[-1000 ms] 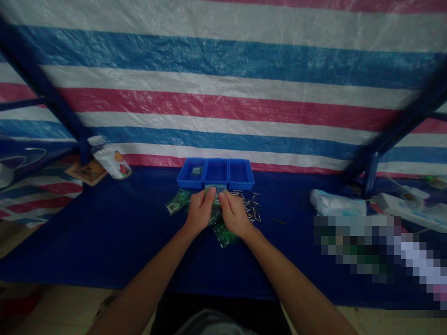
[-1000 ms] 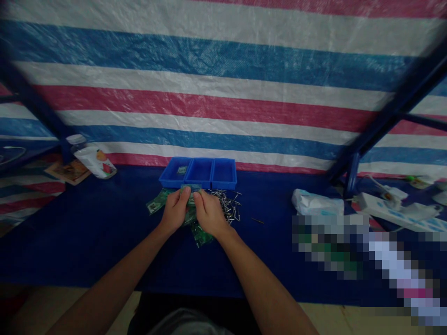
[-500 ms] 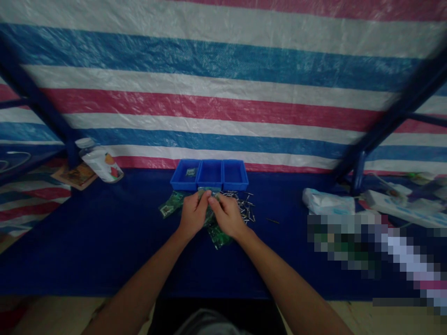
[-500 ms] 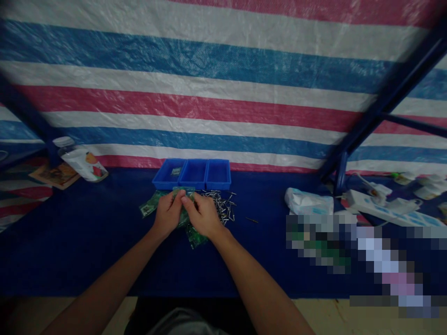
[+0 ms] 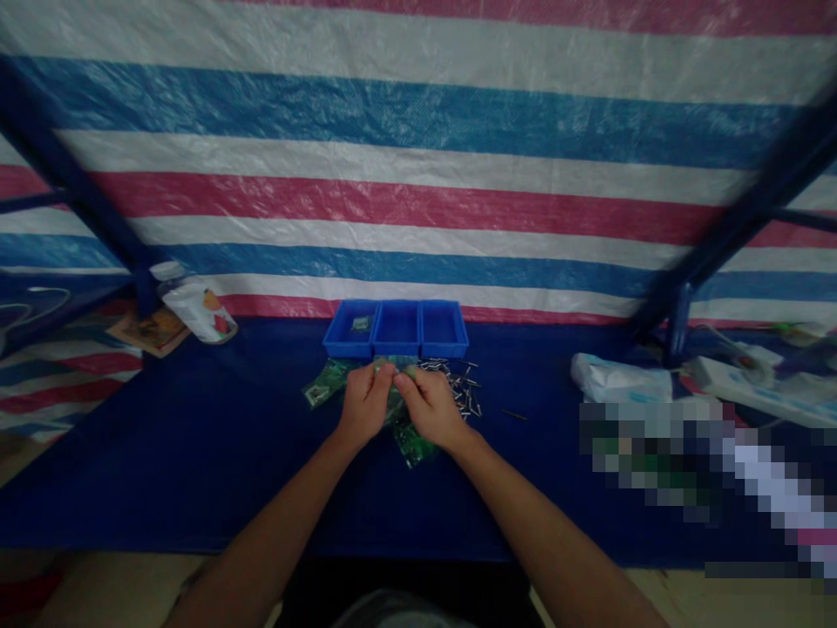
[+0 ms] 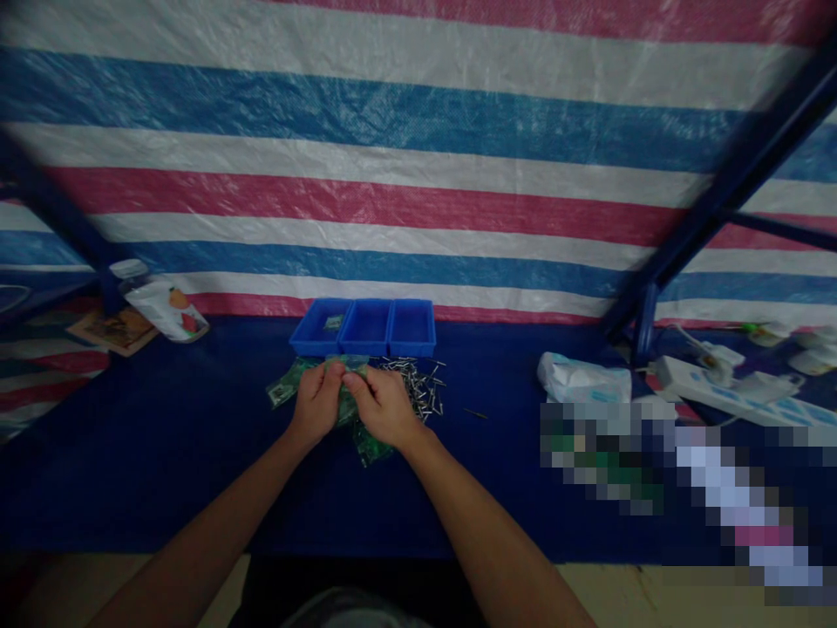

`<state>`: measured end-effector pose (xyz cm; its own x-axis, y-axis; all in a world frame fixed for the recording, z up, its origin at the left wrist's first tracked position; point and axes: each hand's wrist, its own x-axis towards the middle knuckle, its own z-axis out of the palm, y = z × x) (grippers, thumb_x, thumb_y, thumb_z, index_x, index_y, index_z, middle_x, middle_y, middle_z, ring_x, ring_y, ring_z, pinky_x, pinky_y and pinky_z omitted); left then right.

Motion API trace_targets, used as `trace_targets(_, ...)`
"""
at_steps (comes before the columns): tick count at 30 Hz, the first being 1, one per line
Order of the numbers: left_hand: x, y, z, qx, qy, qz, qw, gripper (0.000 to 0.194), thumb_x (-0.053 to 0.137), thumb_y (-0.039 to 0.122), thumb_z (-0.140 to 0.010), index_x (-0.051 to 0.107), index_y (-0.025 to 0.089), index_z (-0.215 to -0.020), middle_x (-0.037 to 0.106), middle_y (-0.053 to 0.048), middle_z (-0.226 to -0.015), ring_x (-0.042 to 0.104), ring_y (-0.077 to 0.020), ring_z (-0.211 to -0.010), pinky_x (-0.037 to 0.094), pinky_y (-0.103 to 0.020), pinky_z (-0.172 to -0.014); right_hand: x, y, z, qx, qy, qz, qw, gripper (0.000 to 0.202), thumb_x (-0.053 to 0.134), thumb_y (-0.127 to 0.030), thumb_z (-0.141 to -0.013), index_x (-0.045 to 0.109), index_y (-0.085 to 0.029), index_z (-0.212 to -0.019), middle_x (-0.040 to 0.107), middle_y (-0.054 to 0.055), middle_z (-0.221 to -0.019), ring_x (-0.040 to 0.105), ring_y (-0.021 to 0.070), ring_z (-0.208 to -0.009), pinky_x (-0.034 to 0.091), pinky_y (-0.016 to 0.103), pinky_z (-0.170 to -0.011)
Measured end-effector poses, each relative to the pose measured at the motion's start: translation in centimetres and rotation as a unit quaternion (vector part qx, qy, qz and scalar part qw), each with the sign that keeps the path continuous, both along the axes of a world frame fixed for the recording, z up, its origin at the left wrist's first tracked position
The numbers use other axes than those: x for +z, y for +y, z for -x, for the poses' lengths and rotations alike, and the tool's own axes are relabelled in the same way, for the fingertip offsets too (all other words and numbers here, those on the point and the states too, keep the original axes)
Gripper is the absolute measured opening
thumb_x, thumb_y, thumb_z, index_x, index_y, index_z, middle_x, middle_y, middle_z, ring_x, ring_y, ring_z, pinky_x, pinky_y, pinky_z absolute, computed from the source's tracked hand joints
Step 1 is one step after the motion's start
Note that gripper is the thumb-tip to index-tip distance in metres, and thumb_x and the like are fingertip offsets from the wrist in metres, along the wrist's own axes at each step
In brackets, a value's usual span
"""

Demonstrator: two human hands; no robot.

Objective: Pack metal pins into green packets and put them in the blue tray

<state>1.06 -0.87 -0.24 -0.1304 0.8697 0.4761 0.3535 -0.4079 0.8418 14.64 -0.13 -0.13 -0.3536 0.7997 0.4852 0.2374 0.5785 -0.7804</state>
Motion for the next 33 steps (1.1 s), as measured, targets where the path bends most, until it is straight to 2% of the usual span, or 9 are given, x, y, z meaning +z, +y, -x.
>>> trace_targets(4, 0.0, 0.2, 1.3, 0.047, -0.021, -0.011, 0.999, 0.057, 0.043, 0.067, -0.087, 0.039, 0.022, -0.053, 0.039, 0.004, -0.045, 0.035, -0.0109, -0.044, 0.029, -0.026, -0.045, 0.4, 0.3, -0.7, -0.004, 0.003, 0.017, 1.0, 0.052, 0.033, -0.057, -0.096, 0.045, -0.021, -0.06, 0.046, -0.002, -0.056, 0.043, 0.0113, -0.054, 0.03, 0.027, -0.055)
trace_targets(9, 2.3, 3.0, 5.6, 0.241, 0.038, -0.064, 0.968, 0.049, 0.037, 0.059, -0.092, 0.049, 0.022, -0.063, 0.047, 0.001, -0.052, 0.047, -0.0147, -0.052, 0.037, -0.026, -0.053, 0.6, 0.9, -1.4, -0.095, 0.007, 0.006, 0.995, 0.048, 0.044, -0.051, -0.094, 0.038, -0.022, -0.056, 0.036, -0.005, -0.051, 0.037, 0.01, -0.05, 0.026, 0.027, -0.053)
trace_targets(12, 4.4, 4.7, 8.1, 0.298, 0.169, 0.065, 0.937, 0.049, 0.061, 0.061, -0.078, 0.062, 0.018, -0.102, 0.068, -0.009, -0.082, 0.064, -0.0278, -0.082, 0.047, -0.035, -0.073, 0.5, 1.1, -1.4, -0.098, 0.001, -0.008, 0.995, 0.046, 0.046, -0.045, -0.094, 0.036, -0.022, -0.056, 0.035, -0.005, -0.05, 0.036, 0.0095, -0.049, 0.026, 0.027, -0.053)
trace_targets(15, 5.4, 4.6, 9.5, 0.378, 0.203, 0.102, 0.897, 0.064, 0.057, 0.058, -0.082, 0.053, 0.015, -0.129, 0.069, -0.017, -0.103, 0.063, -0.0366, -0.102, 0.047, -0.045, -0.085, 0.5, 0.9, -1.3, -0.083, -0.044, -0.017, 0.995, 0.044, 0.047, -0.042, -0.095, 0.039, -0.022, -0.056, 0.039, -0.005, -0.05, 0.038, 0.0096, -0.048, 0.025, 0.028, -0.053)
trace_targets(20, 3.3, 2.6, 9.4, 0.279, 0.282, 0.081, 0.914, 0.038, 0.052, 0.048, -0.088, 0.066, 0.02, -0.109, 0.07, -0.007, -0.086, 0.066, -0.027, -0.082, 0.048, -0.037, -0.079, 0.4, 0.1, -0.8, -0.019, -0.182, -0.102, 0.978, 0.022, 0.059, -0.041, -0.089, 0.064, -0.021, -0.081, 0.066, 0.003, -0.081, 0.055, 0.0175, -0.079, 0.037, 0.034, -0.077)
trace_targets(23, 1.5, 2.4, 9.1, 0.233, 0.306, 0.054, 0.922, 0.032, 0.052, 0.043, -0.089, 0.068, 0.019, -0.1, 0.069, -0.007, -0.086, 0.065, -0.0245, -0.082, 0.047, -0.034, -0.079, 0.1, -0.3, -0.6, 0.014, -0.267, -0.119, 0.956, 0.042, 0.072, -0.048, -0.078, 0.066, -0.025, -0.112, 0.065, 0.008, -0.116, 0.049, 0.0281, -0.109, 0.031, 0.047, -0.094)
trace_targets(26, 0.4, 2.6, 8.7, 0.21, 0.309, 0.026, 0.927, 0.03, 0.051, 0.04, -0.089, 0.068, 0.018, -0.099, 0.068, -0.008, -0.087, 0.063, -0.0241, -0.084, 0.048, -0.035, -0.082, -0.3, -0.4, -0.4, 0.039, -0.314, -0.105, 0.943, 0.049, 0.073, -0.05, -0.076, 0.065, -0.027, -0.119, 0.063, 0.007, -0.121, 0.045, 0.0307, -0.116, 0.026, 0.052, -0.098)
trace_targets(29, 0.5, 2.8, 8.3, 0.204, 0.321, 0.007, 0.925, 0.03, 0.051, 0.039, -0.089, 0.069, 0.017, -0.099, 0.068, -0.009, -0.093, 0.063, -0.0248, -0.09, 0.048, -0.037, -0.088, -0.3, -0.4, -0.4, 0.036, -0.316, -0.099, 0.943, 0.036, 0.068, -0.048, -0.082, 0.068, -0.027, -0.112, 0.065, 0.005, -0.118, 0.046, 0.0283, -0.115, 0.025, 0.051, -0.097)
trace_targets(33, 2.3, 4.7, 8.0, 0.253, 0.367, 0.036, 0.894, 0.038, 0.052, 0.046, -0.088, 0.067, 0.021, -0.112, 0.068, -0.012, -0.114, 0.06, -0.031, -0.108, 0.047, -0.043, -0.093, -0.1, -0.4, -0.5, 0.03, -0.293, -0.101, 0.95, 0.027, 0.064, -0.045, -0.086, 0.071, -0.025, -0.102, 0.067, 0.004, -0.114, 0.048, 0.0253, -0.111, 0.024, 0.048, -0.097)
